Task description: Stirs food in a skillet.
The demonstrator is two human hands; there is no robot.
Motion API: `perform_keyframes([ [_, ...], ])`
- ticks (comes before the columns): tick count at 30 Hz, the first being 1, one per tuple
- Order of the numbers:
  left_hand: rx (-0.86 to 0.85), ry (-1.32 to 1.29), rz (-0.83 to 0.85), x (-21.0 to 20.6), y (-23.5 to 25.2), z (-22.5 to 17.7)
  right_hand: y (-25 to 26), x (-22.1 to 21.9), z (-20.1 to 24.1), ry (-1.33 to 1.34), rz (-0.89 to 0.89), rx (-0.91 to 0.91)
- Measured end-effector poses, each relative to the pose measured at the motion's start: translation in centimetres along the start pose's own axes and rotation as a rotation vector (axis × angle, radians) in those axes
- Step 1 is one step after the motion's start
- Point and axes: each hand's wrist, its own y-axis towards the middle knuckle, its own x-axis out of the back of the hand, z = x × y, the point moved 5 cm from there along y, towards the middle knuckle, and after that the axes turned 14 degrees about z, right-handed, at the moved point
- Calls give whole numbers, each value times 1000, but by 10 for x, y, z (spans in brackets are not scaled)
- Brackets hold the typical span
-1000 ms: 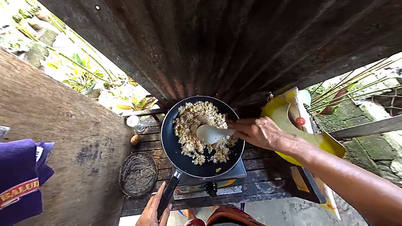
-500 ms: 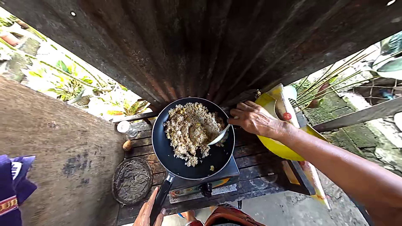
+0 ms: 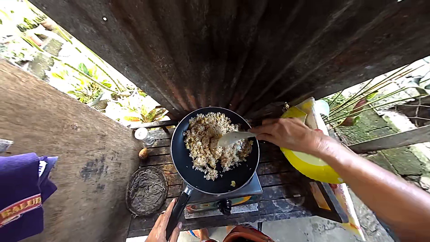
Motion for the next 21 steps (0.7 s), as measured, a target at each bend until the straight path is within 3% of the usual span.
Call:
perform_keyframes([
  [3, 8, -2, 4, -1, 0, 1, 19, -40, 26, 5, 171, -98],
  [5, 11, 1, 6, 0, 0, 0, 24, -51, 34, -6, 71, -10],
  [9, 23, 5, 1, 1, 0, 0, -7, -30, 43, -75, -330, 149],
  [13, 25, 2, -1, 1, 0, -1, 7, -55, 66, -82, -115, 97],
  [15, 23, 8, -1, 1, 0, -1, 23, -68, 71, -102, -234, 140],
  [19, 40, 19, -16, 1, -1, 0, 15, -26, 67, -49, -374, 108],
  [21, 49, 23, -20, 0, -1, -1, 25, -21, 63, -9, -329, 50],
])
